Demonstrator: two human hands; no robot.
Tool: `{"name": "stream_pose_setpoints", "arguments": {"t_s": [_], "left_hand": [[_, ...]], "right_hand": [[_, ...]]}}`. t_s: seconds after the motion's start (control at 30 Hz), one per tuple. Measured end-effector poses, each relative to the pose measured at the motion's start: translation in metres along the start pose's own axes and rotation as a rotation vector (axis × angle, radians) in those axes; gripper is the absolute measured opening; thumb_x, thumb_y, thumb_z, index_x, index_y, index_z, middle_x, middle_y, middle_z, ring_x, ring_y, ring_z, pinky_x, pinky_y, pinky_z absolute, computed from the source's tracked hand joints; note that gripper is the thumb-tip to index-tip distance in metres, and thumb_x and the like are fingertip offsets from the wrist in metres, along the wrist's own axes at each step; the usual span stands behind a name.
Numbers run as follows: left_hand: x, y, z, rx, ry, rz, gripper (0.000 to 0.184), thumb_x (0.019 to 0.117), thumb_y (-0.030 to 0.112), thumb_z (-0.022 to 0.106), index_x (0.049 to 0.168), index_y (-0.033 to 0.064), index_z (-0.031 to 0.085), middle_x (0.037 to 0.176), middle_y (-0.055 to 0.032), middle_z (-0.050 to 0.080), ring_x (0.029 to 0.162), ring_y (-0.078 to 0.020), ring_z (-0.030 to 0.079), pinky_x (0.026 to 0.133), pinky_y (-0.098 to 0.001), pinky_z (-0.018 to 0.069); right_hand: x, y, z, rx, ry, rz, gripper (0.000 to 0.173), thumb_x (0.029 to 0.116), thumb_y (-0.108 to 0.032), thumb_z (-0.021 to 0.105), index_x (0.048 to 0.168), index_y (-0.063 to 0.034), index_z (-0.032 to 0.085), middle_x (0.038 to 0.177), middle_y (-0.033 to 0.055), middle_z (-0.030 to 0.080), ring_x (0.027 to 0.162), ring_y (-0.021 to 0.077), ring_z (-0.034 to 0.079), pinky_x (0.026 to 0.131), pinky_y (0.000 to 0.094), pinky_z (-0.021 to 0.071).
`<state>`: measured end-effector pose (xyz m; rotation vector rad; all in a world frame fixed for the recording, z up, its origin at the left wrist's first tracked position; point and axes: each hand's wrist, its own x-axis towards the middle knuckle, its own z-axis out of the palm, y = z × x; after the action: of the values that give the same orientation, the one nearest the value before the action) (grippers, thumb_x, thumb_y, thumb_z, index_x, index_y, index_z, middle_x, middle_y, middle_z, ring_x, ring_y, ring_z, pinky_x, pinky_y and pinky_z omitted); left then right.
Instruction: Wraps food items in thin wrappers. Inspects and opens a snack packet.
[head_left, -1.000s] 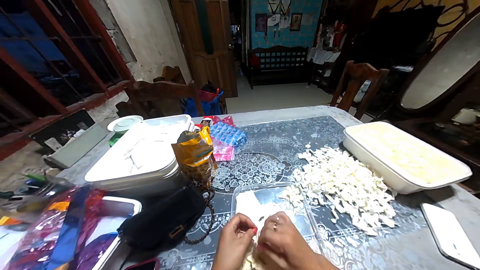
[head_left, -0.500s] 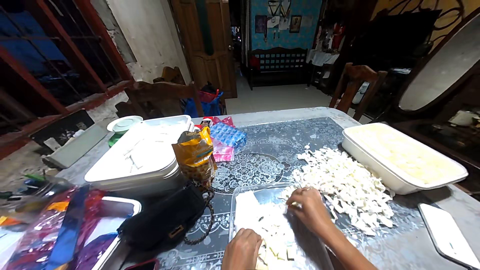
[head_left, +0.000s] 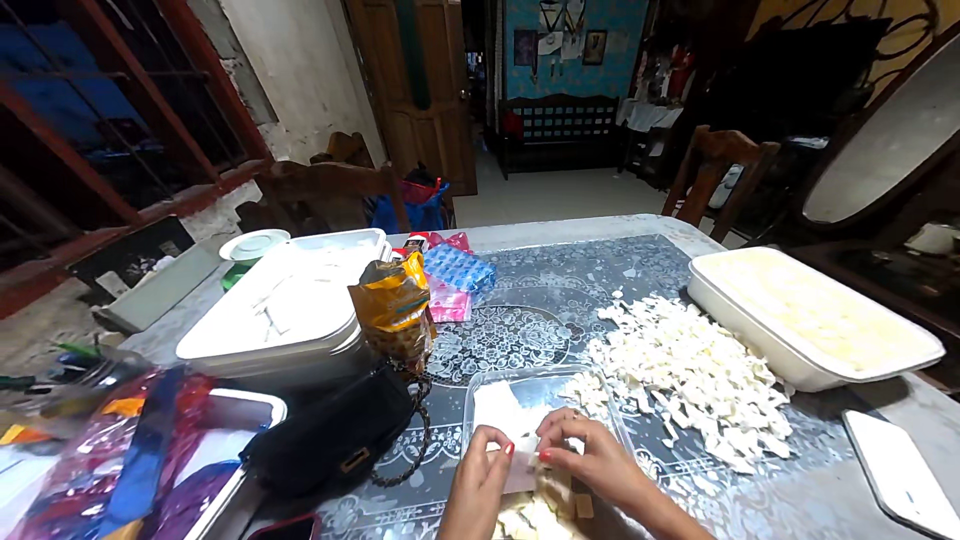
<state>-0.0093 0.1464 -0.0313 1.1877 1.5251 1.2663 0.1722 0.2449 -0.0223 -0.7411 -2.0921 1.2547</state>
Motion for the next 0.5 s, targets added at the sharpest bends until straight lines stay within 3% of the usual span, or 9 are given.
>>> {"name": "stream_pose_setpoints", "arguments": {"t_s": [0.07,0.13,0.17,0.23,0.3,0.37,0.4,0.47,0.5], "left_hand": [[-0.005,0.002,0.008,-0.071,-0.001,-0.012,0.019,0.1004,0.008,0.056,0.114,-0.0033,0.052,0.072,-0.0010,0.063,0.063,-0.0063,0.061,0.065,-0.0269,0.0527],[-0.007,0.004,0.010,-0.137,0.003,-0.020,0.028,0.0943,0.001,0.066,0.118,-0.0039,0.052,0.079,-0.0052,0.072,0.069,-0.0092,0.069,0.070,-0.0285,0.0582],[-0.007,0.005,0.010,-0.160,0.009,-0.012,0.030,0.0927,-0.001,0.067,0.120,-0.0039,0.056,0.082,-0.0060,0.074,0.071,-0.0096,0.071,0.071,-0.0284,0.0591],[-0.007,0.006,0.007,-0.170,-0.003,0.022,0.029,0.0923,-0.003,0.066,0.121,-0.0050,0.064,0.091,-0.0071,0.076,0.078,-0.0088,0.073,0.077,-0.0276,0.0605],[-0.006,0.003,0.005,-0.146,-0.022,0.053,0.018,0.0912,-0.003,0.064,0.108,-0.0034,0.071,0.095,-0.0039,0.074,0.077,-0.0032,0.069,0.075,-0.0223,0.0580],[-0.004,0.000,0.004,-0.157,-0.047,0.035,0.011,0.0868,-0.005,0.066,0.095,-0.0001,0.070,0.092,-0.0011,0.072,0.073,-0.0011,0.064,0.069,-0.0203,0.0549],[-0.003,0.000,0.004,-0.192,-0.062,0.000,0.009,0.0852,-0.005,0.068,0.093,0.0009,0.069,0.090,-0.0004,0.071,0.072,-0.0022,0.064,0.068,-0.0212,0.0540],[0.000,0.001,0.002,-0.309,-0.073,-0.090,0.011,0.0872,-0.004,0.069,0.096,0.0013,0.065,0.089,-0.0018,0.070,0.076,-0.0078,0.068,0.072,-0.0265,0.0590],[0.001,0.002,0.001,-0.367,-0.066,-0.129,0.012,0.0908,-0.004,0.065,0.102,0.0008,0.062,0.088,-0.0023,0.071,0.077,-0.0093,0.069,0.074,-0.0276,0.0592]], "right_hand": [[-0.004,-0.004,0.008,-0.076,-0.007,-0.006,0.015,0.0921,-0.012,0.070,0.094,0.0012,0.076,0.120,0.0170,0.069,0.118,0.0257,0.061,0.102,0.0411,0.0469],[-0.004,-0.001,0.010,-0.065,0.000,-0.003,0.016,0.0930,-0.013,0.070,0.097,0.0014,0.075,0.124,0.0168,0.067,0.113,0.0208,0.064,0.096,0.0349,0.0513],[-0.004,0.002,0.011,0.012,0.021,0.009,0.015,0.0931,-0.011,0.069,0.098,0.0021,0.073,0.119,0.0128,0.068,0.102,0.0128,0.066,0.088,0.0276,0.0544],[-0.002,0.000,0.009,0.219,0.078,0.065,0.010,0.0936,-0.006,0.065,0.100,0.0012,0.067,0.096,0.0021,0.070,0.082,0.0049,0.067,0.075,0.0232,0.0574],[-0.002,-0.004,0.008,0.273,0.092,0.078,0.009,0.0959,-0.008,0.061,0.102,-0.0023,0.063,0.088,-0.0021,0.070,0.076,0.0029,0.067,0.071,0.0223,0.0565],[-0.004,-0.002,0.012,0.102,0.063,-0.014,0.015,0.0960,-0.009,0.063,0.105,0.0025,0.066,0.093,0.0053,0.071,0.083,0.0091,0.068,0.077,0.0264,0.0564],[-0.006,0.000,0.015,-0.022,0.039,-0.089,0.016,0.0943,-0.008,0.065,0.104,0.0046,0.068,0.097,0.0115,0.072,0.090,0.0173,0.069,0.082,0.0333,0.0566],[-0.006,0.006,0.019,-0.216,-0.006,-0.265,0.019,0.0892,-0.012,0.073,0.098,0.0040,0.071,0.105,0.0190,0.073,0.105,0.0336,0.068,0.093,0.0483,0.0534],[-0.004,0.011,0.020,-0.286,-0.009,-0.360,0.024,0.0869,-0.020,0.077,0.096,0.0013,0.072,0.109,0.0191,0.072,0.109,0.0361,0.067,0.095,0.0513,0.0527]]}}
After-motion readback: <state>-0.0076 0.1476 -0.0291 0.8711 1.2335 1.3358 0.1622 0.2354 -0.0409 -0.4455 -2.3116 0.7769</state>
